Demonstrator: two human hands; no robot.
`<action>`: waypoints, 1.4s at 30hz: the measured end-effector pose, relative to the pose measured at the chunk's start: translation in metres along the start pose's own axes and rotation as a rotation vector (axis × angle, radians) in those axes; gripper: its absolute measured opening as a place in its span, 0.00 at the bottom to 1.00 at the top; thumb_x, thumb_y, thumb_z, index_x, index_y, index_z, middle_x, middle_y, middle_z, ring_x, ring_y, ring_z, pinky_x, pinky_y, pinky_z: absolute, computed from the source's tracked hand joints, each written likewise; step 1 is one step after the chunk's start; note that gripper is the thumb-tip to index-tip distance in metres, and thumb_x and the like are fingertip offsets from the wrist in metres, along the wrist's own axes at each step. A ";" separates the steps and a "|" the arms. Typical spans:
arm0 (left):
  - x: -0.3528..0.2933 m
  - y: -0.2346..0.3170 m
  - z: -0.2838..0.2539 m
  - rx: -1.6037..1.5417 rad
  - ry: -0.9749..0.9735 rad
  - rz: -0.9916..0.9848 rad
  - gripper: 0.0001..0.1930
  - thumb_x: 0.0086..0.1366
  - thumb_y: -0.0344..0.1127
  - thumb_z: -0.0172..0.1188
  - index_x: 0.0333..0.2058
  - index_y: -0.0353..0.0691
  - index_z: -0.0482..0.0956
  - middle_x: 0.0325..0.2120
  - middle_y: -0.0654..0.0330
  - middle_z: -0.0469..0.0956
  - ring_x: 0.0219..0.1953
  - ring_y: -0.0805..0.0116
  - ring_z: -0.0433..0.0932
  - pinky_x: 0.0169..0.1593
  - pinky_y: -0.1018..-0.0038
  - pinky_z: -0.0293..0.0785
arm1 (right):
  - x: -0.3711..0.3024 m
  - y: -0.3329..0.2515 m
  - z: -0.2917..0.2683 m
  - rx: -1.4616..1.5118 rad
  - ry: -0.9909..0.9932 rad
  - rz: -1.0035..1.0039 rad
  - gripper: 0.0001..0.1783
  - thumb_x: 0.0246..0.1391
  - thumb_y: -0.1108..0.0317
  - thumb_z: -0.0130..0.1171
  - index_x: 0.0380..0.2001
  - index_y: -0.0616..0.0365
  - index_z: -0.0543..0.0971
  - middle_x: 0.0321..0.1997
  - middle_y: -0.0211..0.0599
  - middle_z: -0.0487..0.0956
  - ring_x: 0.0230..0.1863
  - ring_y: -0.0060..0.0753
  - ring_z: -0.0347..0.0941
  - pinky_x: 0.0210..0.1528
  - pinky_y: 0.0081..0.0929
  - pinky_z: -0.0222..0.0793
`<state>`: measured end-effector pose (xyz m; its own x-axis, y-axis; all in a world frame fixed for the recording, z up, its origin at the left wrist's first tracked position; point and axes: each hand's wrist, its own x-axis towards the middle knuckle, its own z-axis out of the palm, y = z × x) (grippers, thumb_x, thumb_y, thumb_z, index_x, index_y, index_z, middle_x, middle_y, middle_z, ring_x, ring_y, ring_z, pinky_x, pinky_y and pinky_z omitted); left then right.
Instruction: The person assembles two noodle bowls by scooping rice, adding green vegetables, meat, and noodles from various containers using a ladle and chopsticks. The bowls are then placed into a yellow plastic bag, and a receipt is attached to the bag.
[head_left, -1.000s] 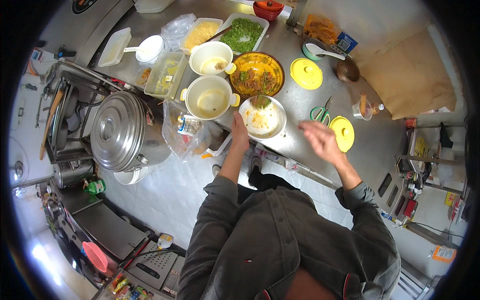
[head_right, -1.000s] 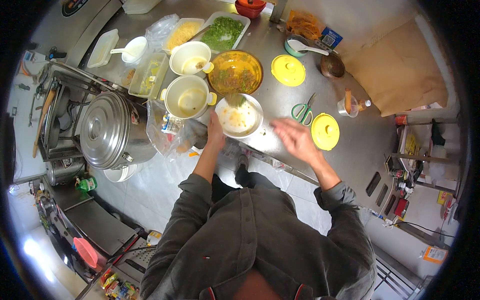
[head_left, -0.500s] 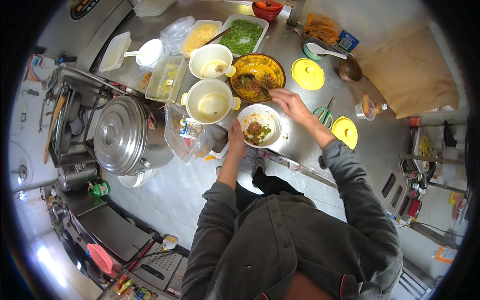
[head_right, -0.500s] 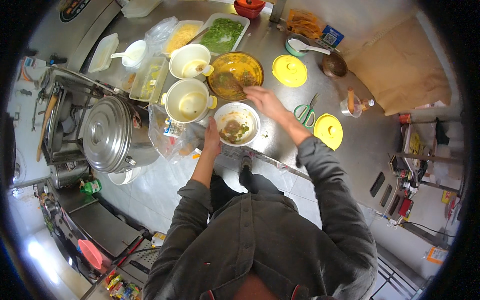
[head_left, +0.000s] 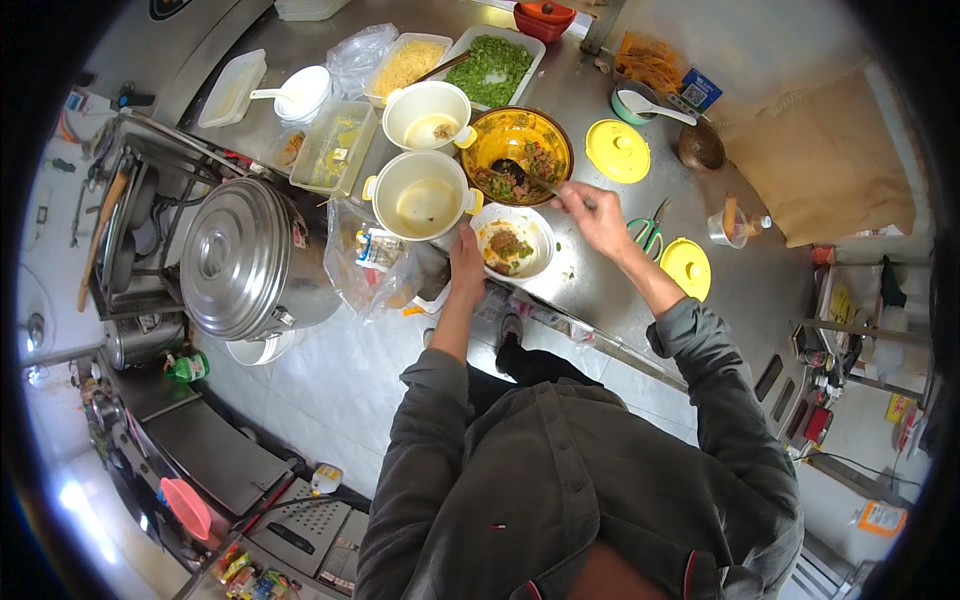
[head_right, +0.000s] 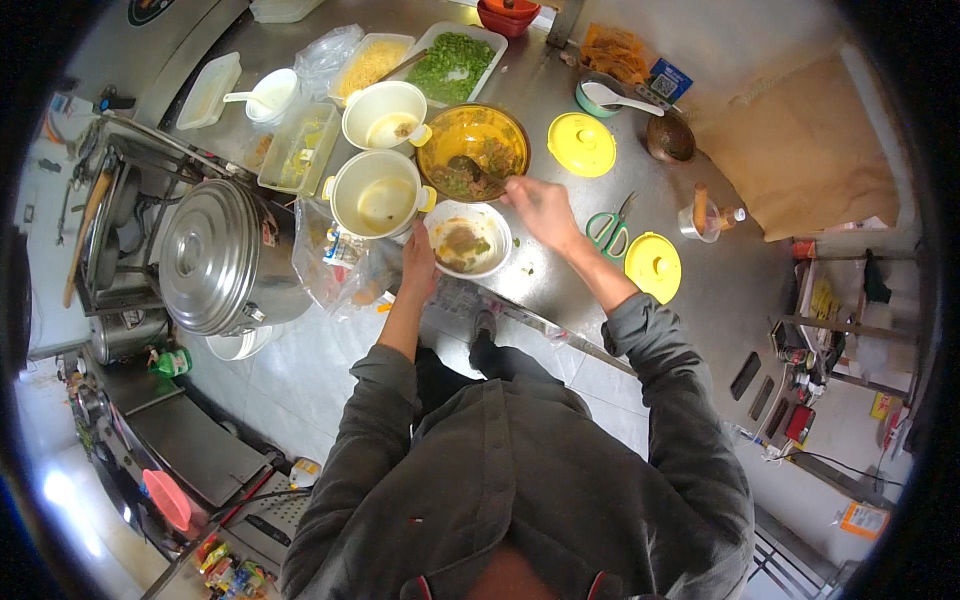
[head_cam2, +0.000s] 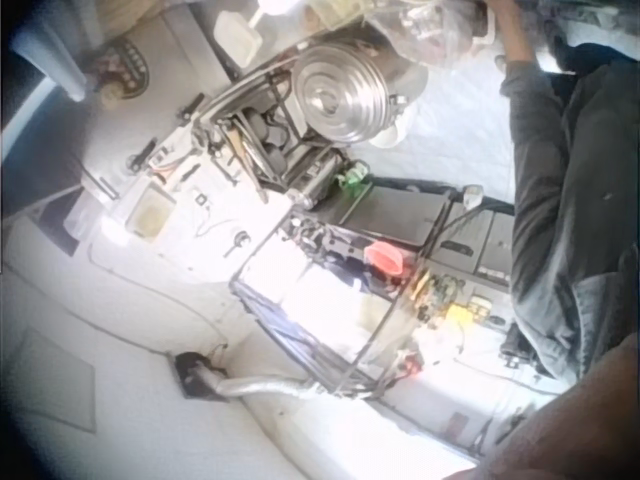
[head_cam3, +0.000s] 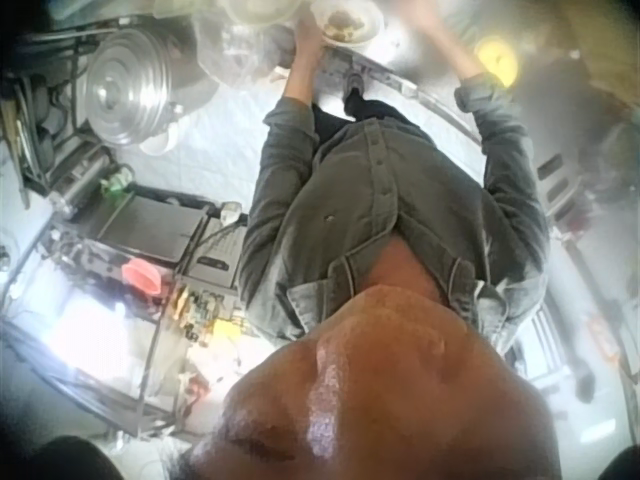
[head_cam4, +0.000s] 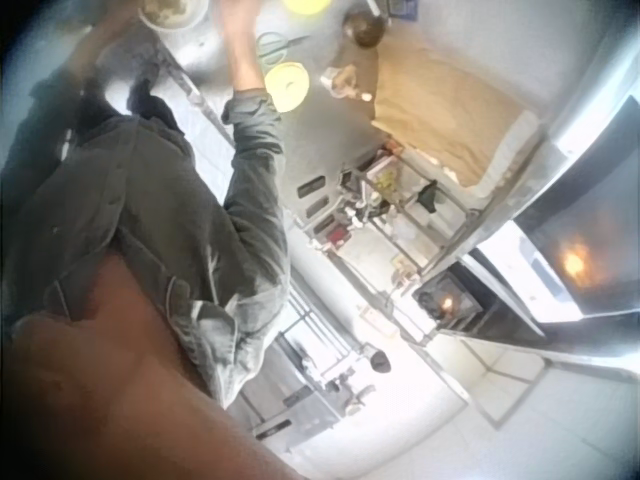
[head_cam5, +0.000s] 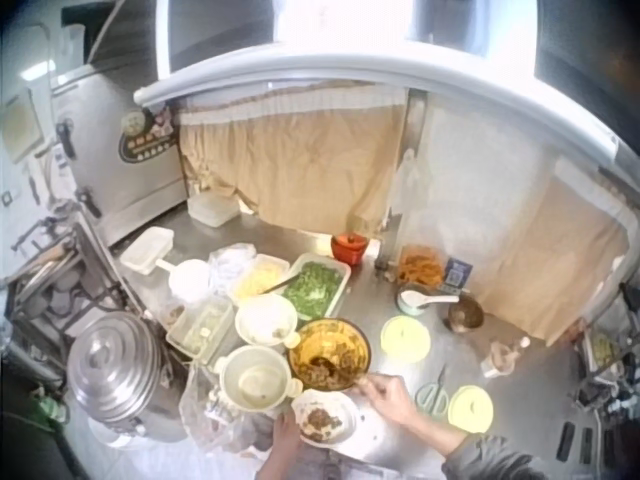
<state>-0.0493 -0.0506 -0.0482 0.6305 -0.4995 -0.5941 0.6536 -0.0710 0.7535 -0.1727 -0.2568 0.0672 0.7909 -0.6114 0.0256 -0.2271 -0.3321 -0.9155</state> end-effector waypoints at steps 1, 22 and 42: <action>0.002 0.001 0.000 0.054 0.018 0.042 0.35 0.76 0.57 0.40 0.63 0.27 0.66 0.57 0.49 0.73 0.56 0.63 0.72 0.57 0.70 0.68 | 0.004 0.000 0.000 0.141 0.054 0.107 0.18 0.66 0.66 0.54 0.48 0.74 0.78 0.41 0.54 0.83 0.39 0.45 0.83 0.43 0.31 0.79; 0.014 -0.041 -0.016 -0.084 -0.004 0.140 0.35 0.76 0.58 0.41 0.63 0.29 0.66 0.55 0.54 0.74 0.54 0.66 0.74 0.54 0.71 0.72 | -0.022 0.023 -0.049 0.858 0.276 0.413 0.18 0.70 0.66 0.49 0.49 0.75 0.72 0.52 0.52 0.77 0.53 0.50 0.79 0.58 0.37 0.77; 0.006 -0.023 0.002 -0.108 0.029 0.102 0.36 0.73 0.64 0.43 0.58 0.31 0.70 0.45 0.58 0.78 0.42 0.71 0.77 0.39 0.74 0.75 | -0.012 -0.001 -0.011 -0.352 -0.013 -0.419 0.16 0.63 0.68 0.58 0.50 0.66 0.79 0.49 0.53 0.82 0.47 0.53 0.80 0.52 0.38 0.76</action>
<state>-0.0616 -0.0539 -0.0685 0.7065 -0.4742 -0.5254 0.6260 0.0724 0.7764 -0.1882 -0.2570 0.0720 0.8610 -0.3670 0.3520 -0.0661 -0.7671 -0.6382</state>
